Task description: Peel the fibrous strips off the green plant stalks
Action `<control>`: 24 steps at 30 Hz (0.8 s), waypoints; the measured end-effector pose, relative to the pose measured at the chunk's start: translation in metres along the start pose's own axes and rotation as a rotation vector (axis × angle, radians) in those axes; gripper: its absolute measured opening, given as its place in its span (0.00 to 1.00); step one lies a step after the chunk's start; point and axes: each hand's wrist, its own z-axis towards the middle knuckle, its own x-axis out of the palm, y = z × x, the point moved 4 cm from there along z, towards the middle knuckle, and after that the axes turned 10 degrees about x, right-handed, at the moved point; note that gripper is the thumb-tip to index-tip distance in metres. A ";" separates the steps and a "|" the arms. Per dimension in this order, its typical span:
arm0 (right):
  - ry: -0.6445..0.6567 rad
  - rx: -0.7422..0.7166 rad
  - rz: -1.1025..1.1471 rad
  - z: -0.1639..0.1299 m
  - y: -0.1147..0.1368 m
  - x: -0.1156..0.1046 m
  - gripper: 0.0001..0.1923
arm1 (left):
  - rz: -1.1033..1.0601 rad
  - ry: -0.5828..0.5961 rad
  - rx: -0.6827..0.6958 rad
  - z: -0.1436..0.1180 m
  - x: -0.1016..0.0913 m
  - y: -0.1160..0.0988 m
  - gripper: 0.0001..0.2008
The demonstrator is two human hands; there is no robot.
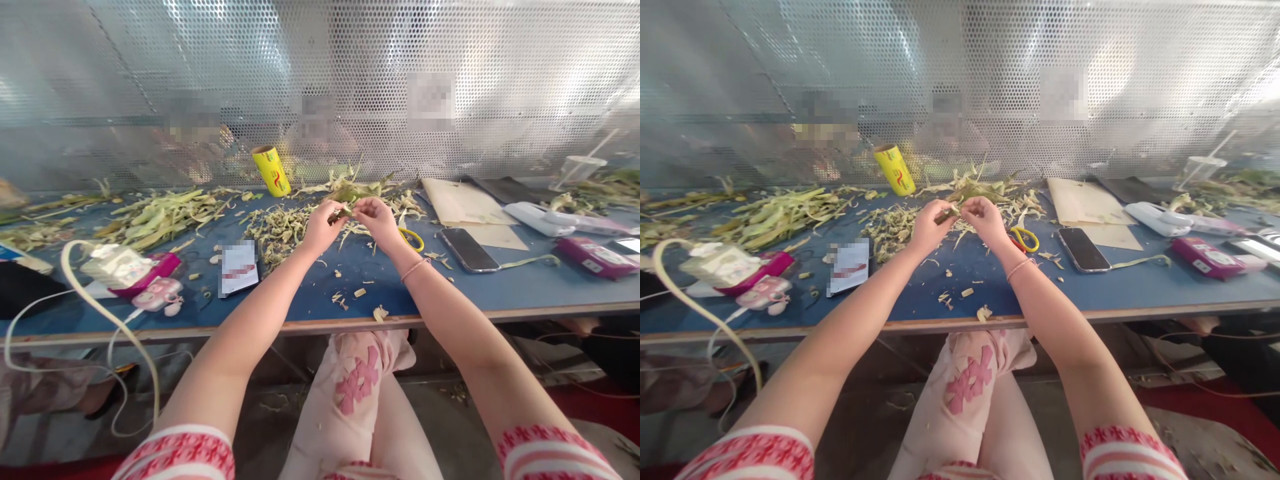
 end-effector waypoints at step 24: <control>-0.006 -0.056 -0.176 0.001 0.008 -0.005 0.15 | -0.338 0.023 -0.356 -0.005 0.009 0.004 0.18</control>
